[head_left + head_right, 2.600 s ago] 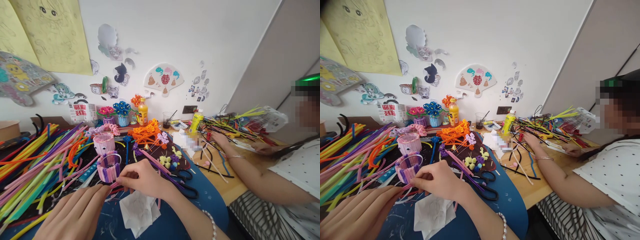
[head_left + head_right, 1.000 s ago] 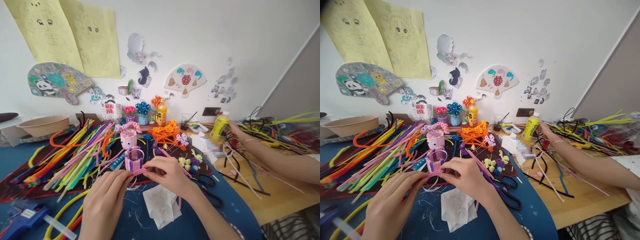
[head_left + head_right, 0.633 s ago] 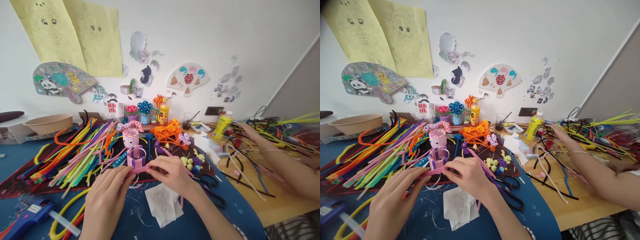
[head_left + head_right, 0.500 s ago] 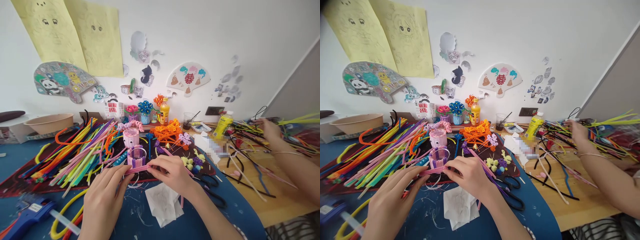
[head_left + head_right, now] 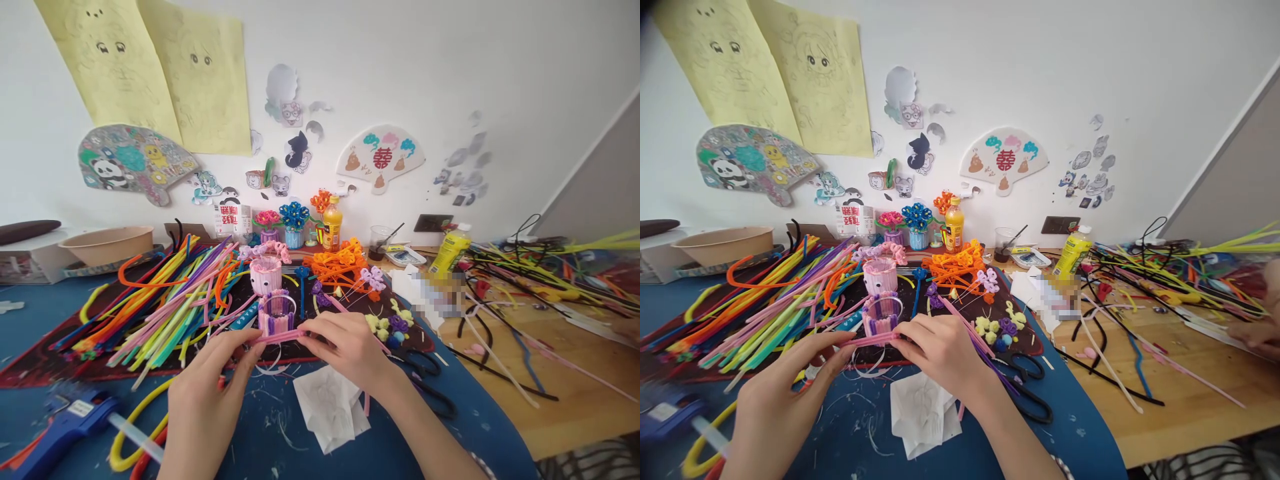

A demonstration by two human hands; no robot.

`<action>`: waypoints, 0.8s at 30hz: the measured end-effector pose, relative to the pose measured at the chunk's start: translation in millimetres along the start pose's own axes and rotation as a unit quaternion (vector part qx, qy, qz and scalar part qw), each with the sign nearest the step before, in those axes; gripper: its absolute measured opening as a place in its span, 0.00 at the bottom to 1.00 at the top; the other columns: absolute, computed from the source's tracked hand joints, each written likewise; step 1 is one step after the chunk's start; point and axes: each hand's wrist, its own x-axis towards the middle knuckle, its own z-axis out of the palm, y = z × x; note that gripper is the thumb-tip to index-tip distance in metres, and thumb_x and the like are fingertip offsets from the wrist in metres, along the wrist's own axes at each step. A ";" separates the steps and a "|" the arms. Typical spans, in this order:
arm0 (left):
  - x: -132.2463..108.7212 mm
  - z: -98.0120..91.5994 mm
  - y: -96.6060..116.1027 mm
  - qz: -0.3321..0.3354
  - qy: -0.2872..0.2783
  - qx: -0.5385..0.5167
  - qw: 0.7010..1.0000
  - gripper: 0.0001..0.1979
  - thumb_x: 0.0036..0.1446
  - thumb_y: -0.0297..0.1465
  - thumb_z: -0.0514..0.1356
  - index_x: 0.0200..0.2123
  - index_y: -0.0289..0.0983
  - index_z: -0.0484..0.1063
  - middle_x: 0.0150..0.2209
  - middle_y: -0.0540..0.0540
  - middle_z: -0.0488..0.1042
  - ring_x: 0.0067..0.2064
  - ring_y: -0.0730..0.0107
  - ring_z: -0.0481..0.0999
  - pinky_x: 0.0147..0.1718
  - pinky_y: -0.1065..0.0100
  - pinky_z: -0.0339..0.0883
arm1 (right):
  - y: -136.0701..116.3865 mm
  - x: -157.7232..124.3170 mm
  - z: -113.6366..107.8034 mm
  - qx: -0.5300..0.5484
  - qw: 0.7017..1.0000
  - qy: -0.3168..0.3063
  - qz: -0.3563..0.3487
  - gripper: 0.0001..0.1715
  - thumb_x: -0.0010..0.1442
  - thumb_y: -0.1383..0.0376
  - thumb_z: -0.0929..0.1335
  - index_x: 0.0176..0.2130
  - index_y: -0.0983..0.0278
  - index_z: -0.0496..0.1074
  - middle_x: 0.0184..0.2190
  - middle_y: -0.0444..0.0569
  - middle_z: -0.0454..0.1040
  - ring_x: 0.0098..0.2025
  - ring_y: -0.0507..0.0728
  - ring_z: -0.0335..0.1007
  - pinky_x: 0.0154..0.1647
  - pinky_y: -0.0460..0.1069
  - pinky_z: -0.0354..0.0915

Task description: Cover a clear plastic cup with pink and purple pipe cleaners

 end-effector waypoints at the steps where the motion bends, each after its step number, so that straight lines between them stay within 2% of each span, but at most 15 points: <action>1: -0.6 -0.8 -1.3 -0.035 -0.016 -0.021 0.999 0.09 0.60 0.40 0.60 0.38 0.43 0.75 0.31 0.53 0.79 0.27 0.73 0.76 0.27 0.74 0.68 | -0.3 -0.1 -0.2 0.003 1.000 0.001 -0.002 0.13 0.69 0.63 0.64 0.37 0.66 0.75 0.26 0.45 0.77 0.26 0.49 0.70 0.27 0.46 0.59; 5: -3.0 -1.8 -6.9 -0.150 -0.062 -0.084 0.983 0.15 0.57 0.47 0.60 0.34 0.42 0.77 0.27 0.53 0.79 0.23 0.73 0.74 0.22 0.75 0.66 | -2.1 0.4 -0.5 0.022 1.000 0.003 -0.004 0.12 0.69 0.64 0.64 0.37 0.67 0.75 0.26 0.45 0.77 0.26 0.49 0.70 0.27 0.46 0.60; 9: -2.7 -1.5 -5.9 -0.202 -0.090 -0.123 0.967 0.18 0.56 0.49 0.59 0.30 0.40 0.75 0.26 0.52 0.77 0.25 0.71 0.73 0.22 0.74 0.63 | -2.9 0.2 2.1 0.025 1.000 -0.001 -0.004 0.13 0.69 0.62 0.64 0.38 0.65 0.75 0.28 0.46 0.78 0.26 0.50 0.71 0.28 0.46 0.62; 19: -1.2 -2.7 -2.0 -0.244 -0.095 -0.155 0.953 0.20 0.54 0.50 0.59 0.29 0.39 0.75 0.24 0.52 0.73 0.24 0.72 0.70 0.22 0.73 0.61 | -3.4 -1.6 2.9 0.013 1.000 -0.012 -0.019 0.12 0.69 0.63 0.64 0.38 0.65 0.75 0.29 0.47 0.79 0.27 0.50 0.73 0.29 0.46 0.62; 24: 6.4 -5.6 1.4 -0.196 -0.073 -0.139 0.968 0.20 0.56 0.50 0.58 0.26 0.39 0.75 0.21 0.52 0.74 0.22 0.72 0.72 0.20 0.74 0.63 | -1.9 -2.6 4.4 -0.005 1.000 0.011 -0.025 0.12 0.69 0.63 0.64 0.38 0.65 0.75 0.28 0.47 0.79 0.27 0.50 0.73 0.29 0.46 0.64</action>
